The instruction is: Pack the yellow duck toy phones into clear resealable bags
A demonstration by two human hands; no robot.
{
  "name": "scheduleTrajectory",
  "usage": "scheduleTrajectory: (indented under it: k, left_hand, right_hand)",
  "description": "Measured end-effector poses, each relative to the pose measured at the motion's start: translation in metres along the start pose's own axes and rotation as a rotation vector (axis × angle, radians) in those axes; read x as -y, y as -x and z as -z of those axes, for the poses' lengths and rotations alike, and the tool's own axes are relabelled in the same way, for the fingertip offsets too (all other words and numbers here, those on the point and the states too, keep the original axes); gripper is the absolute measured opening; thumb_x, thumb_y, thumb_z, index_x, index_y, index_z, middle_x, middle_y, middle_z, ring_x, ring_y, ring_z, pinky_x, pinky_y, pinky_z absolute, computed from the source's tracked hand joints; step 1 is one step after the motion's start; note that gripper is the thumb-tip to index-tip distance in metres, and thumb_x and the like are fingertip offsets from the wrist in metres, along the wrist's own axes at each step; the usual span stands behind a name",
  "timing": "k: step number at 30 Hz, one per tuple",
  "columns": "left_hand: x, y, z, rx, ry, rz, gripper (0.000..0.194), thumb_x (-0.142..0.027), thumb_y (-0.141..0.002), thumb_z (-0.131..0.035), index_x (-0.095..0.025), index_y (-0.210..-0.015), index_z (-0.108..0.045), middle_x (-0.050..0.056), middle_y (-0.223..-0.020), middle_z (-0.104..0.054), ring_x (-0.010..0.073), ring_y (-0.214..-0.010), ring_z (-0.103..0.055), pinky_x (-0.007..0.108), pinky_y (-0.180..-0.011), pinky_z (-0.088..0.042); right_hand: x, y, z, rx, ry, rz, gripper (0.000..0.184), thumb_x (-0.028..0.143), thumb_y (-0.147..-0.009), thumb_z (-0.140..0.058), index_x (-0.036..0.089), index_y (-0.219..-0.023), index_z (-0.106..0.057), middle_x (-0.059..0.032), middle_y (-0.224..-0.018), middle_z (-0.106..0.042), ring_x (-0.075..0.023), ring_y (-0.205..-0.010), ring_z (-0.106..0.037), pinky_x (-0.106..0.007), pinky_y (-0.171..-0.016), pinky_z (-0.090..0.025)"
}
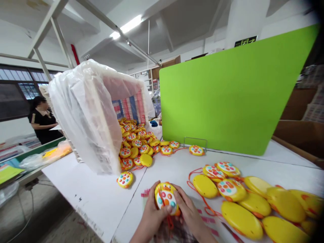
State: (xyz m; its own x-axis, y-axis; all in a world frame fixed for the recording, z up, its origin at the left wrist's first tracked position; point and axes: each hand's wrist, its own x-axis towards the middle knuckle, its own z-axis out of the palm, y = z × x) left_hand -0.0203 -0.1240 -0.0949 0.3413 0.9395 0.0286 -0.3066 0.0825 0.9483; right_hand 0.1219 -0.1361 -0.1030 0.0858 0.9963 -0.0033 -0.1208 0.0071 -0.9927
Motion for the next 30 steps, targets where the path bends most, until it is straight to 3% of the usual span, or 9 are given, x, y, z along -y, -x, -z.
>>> scheduleTrajectory:
  k: [4,7,9,12,15,17,20,24,30]
  left_hand:
    - [0.006,0.0,0.005,0.054,0.017,0.047,0.086,-0.039,-0.068,-0.078,-0.026,-0.137,-0.028,0.013,-0.126,-0.055,0.026,-0.095,-0.063,0.039,-0.078,-0.052]
    - [0.005,-0.011,0.022,0.047,-0.181,-0.033,0.08,-0.049,-0.073,-0.07,-0.023,-0.138,-0.03,0.016,-0.127,-0.053,0.0285,-0.103,-0.061,0.042,-0.084,-0.051]
    - [0.001,-0.023,0.041,-0.063,-0.469,-0.159,0.068,-0.049,-0.078,-0.062,-0.021,-0.135,-0.036,0.016,-0.129,-0.051,0.03,-0.113,-0.055,0.046,-0.092,-0.046]
    - [-0.008,-0.043,0.079,-0.38,-1.014,-0.364,0.057,-0.038,-0.078,-0.062,-0.02,-0.129,-0.046,0.016,-0.136,-0.046,0.0338,-0.13,-0.038,0.054,-0.107,-0.029]
    - [-0.009,-0.055,0.119,-0.652,-1.391,-0.216,0.056,-0.033,-0.077,-0.062,-0.019,-0.129,-0.049,0.019,-0.144,-0.037,0.044,-0.134,-0.026,0.068,-0.102,-0.021]
    - [-0.008,-0.059,0.14,-0.665,-1.478,-0.149,0.055,-0.033,-0.076,-0.063,-0.018,-0.127,-0.051,0.02,-0.142,-0.039,0.0468,-0.132,-0.028,0.068,-0.098,-0.028]
    - [-0.009,-0.062,0.155,-0.579,-1.493,-0.2,0.042,-0.027,-0.078,-0.059,-0.015,-0.118,-0.059,0.018,-0.127,-0.054,0.0376,-0.119,-0.047,0.054,-0.096,-0.04]
    - [-0.018,-0.057,0.127,-0.452,-1.415,-0.329,0.034,-0.027,-0.078,-0.058,-0.017,-0.109,-0.065,0.012,-0.116,-0.06,0.0278,-0.108,-0.056,0.045,-0.097,-0.044]
    - [-0.009,-0.02,0.021,-0.046,-1.134,-0.469,0.048,-0.017,-0.074,-0.062,-0.029,-0.121,-0.059,0.01,-0.136,-0.045,0.0291,-0.129,-0.038,0.049,-0.106,-0.036]
  right_hand:
    - [0.0,0.001,-0.004,0.006,-0.024,-0.038,0.057,0.065,-0.077,-0.055,0.024,-0.116,-0.059,-0.0001,-0.07,-0.067,-0.01,-0.04,-0.048,-0.021,-0.034,-0.036]
    - [-0.001,-0.004,0.002,-0.011,-0.2,-0.122,0.051,0.06,-0.076,-0.061,0.024,-0.11,-0.061,0.0023,-0.058,-0.063,-0.0105,-0.039,-0.05,-0.019,-0.034,-0.035]
    - [-0.001,-0.011,0.014,-0.101,-0.481,-0.146,0.04,0.056,-0.073,-0.066,0.023,-0.095,-0.066,0.0037,-0.053,-0.06,-0.0096,-0.039,-0.05,-0.019,-0.034,-0.036]
    - [-0.001,-0.021,0.039,-0.18,-0.939,-0.059,0.026,0.04,-0.062,-0.079,0.022,-0.077,-0.067,0.003,-0.062,-0.066,-0.0058,-0.043,-0.047,-0.015,-0.036,-0.037]
    - [-0.005,-0.026,0.053,-0.134,-1.166,-0.052,0.03,0.022,-0.058,-0.081,0.023,-0.086,-0.069,0.0017,-0.072,-0.07,-0.0035,-0.047,-0.047,-0.011,-0.039,-0.039]
    - [-0.009,-0.028,0.052,-0.113,-1.195,-0.125,0.03,0.022,-0.063,-0.079,0.022,-0.091,-0.07,0.001,-0.071,-0.07,-0.0037,-0.048,-0.049,-0.011,-0.039,-0.039]
    - [-0.013,-0.029,0.042,-0.11,-1.076,-0.213,0.03,0.024,-0.066,-0.078,0.02,-0.095,-0.069,0.0007,-0.069,-0.07,-0.0039,-0.047,-0.05,-0.011,-0.038,-0.037]
    - [-0.013,-0.025,0.026,-0.051,-0.788,-0.278,0.033,0.033,-0.071,-0.076,0.017,-0.1,-0.067,-0.0033,-0.076,-0.072,-0.0064,-0.051,-0.056,-0.014,-0.04,-0.039]
    - [-0.003,-0.009,0.001,0.183,-0.685,-0.285,0.049,0.05,-0.073,-0.071,0.019,-0.11,-0.063,-0.0089,-0.103,-0.071,-0.0179,-0.074,-0.067,-0.026,-0.057,-0.052]
